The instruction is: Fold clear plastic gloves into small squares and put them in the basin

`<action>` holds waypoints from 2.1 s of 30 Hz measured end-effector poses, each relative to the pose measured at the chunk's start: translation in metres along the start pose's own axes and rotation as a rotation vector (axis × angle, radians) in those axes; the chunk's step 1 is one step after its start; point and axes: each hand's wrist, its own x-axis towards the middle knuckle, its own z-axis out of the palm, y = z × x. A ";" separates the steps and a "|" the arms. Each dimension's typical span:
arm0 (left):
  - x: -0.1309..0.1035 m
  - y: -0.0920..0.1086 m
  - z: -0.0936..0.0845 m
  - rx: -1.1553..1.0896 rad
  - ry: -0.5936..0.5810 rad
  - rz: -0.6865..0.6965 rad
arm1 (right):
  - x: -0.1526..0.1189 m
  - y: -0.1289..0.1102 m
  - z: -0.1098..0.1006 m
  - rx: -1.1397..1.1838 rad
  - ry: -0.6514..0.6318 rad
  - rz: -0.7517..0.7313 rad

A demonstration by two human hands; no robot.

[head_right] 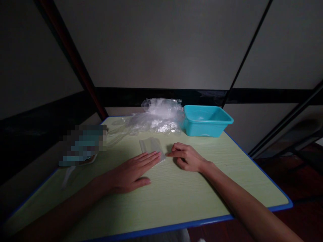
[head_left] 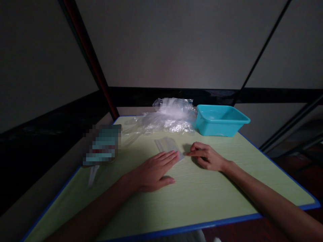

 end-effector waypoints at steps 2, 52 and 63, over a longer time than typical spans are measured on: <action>0.000 -0.001 0.001 -0.005 0.013 0.012 | 0.000 -0.001 0.000 -0.012 -0.035 0.001; -0.002 -0.035 0.009 0.061 0.043 -0.152 | 0.003 0.002 0.003 0.023 -0.083 0.003; 0.001 -0.061 0.014 0.126 0.220 -0.480 | 0.002 0.002 0.004 0.018 -0.080 0.010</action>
